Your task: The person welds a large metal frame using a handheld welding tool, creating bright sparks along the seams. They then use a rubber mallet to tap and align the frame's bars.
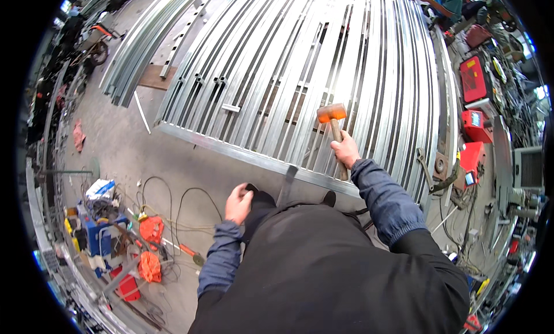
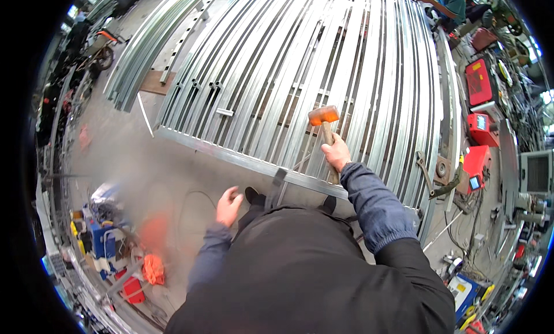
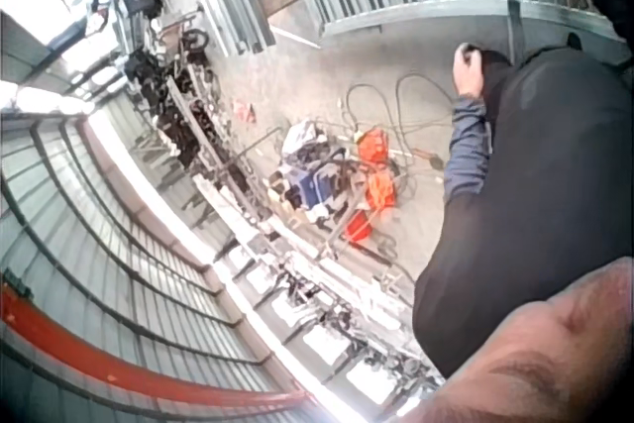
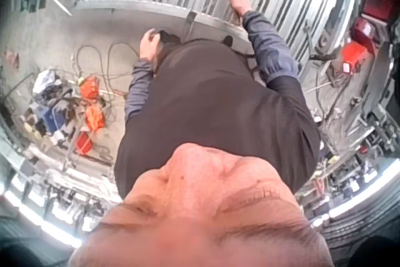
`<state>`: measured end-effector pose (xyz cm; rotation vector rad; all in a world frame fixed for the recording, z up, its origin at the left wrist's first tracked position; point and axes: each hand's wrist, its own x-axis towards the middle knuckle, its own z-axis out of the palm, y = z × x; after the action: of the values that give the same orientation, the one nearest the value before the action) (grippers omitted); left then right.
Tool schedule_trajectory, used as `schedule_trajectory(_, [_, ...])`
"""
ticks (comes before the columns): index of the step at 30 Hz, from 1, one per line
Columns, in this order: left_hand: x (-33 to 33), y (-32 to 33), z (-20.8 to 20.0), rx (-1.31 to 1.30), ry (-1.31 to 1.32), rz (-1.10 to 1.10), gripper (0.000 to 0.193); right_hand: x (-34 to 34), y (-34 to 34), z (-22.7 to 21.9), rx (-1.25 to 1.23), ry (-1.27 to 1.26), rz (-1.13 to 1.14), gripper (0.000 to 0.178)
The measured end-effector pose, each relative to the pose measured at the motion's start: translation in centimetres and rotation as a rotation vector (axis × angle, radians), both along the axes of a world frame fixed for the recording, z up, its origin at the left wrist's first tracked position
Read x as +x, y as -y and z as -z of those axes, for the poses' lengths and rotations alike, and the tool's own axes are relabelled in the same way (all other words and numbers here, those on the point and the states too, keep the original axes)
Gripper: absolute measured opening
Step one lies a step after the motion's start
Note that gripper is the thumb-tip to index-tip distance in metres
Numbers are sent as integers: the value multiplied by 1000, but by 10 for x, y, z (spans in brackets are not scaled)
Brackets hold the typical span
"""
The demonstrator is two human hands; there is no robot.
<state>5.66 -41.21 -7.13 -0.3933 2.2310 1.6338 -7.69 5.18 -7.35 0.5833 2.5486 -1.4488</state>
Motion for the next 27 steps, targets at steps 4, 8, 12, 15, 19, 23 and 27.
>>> schedule_trajectory(4, [71,198,47,-290,163,-14,56,-11,14,18,-64,120,209,55])
schedule_trajectory(8, [134,330,42,-341,503,-215,47,-8,31,19,538,245,202,59])
schedule_trajectory(12, [179,426,49,-202,517,-321,40,-23,81,12,679,54,290,64])
schedule_trajectory(15, [164,424,43,-109,579,-548,40,-55,138,-1,778,-214,83,53])
schedule_trajectory(19, [102,379,30,-134,514,-480,45,-111,228,-12,490,-368,-258,40])
schedule_trajectory(23, [27,329,5,-172,390,-241,50,-173,293,-5,434,-372,-473,43])
schedule_trajectory(27, [-3,316,-20,-67,284,-176,52,-216,341,-1,481,-388,-604,47])
